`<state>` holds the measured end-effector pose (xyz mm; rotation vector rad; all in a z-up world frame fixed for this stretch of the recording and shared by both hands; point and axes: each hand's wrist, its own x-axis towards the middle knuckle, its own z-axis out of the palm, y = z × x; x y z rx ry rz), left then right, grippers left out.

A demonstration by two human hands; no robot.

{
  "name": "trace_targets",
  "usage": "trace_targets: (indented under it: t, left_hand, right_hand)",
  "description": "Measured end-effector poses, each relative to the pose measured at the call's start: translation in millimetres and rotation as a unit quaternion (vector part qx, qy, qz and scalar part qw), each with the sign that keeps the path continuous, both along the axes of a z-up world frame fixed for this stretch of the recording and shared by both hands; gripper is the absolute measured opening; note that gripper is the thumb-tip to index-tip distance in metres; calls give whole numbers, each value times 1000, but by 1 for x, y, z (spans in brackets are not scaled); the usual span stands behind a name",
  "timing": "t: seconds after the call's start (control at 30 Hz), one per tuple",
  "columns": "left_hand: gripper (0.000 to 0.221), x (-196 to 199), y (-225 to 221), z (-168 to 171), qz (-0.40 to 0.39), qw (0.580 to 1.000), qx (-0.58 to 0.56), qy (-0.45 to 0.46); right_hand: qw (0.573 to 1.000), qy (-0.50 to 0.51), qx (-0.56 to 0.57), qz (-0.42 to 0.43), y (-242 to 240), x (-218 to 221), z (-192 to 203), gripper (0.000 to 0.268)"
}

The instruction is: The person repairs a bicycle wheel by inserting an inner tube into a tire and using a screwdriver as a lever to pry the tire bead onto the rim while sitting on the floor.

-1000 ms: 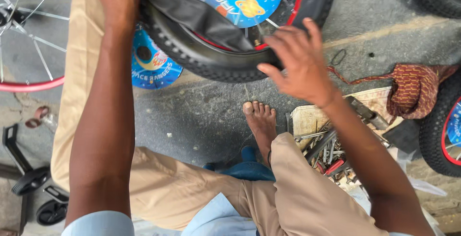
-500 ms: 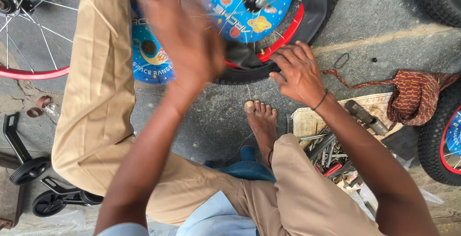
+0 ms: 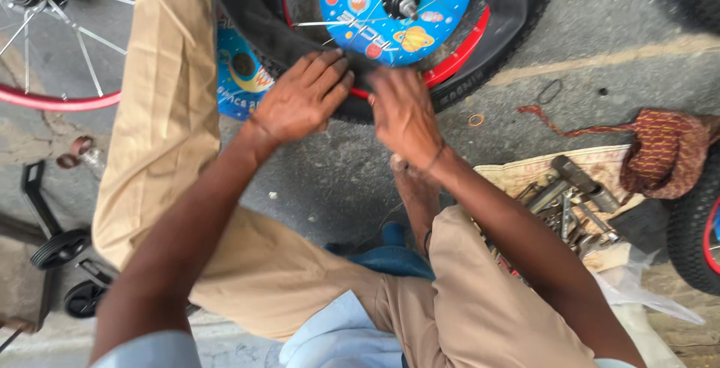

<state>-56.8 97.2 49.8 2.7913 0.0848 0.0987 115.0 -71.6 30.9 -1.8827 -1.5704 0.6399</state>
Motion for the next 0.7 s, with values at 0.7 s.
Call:
trace_targets:
  t: [0.7]
  left_hand:
    - [24, -22, 37, -3, -176, 972, 135, 81]
  right_hand:
    - [995, -92, -38, 8, -8, -37, -8, 39]
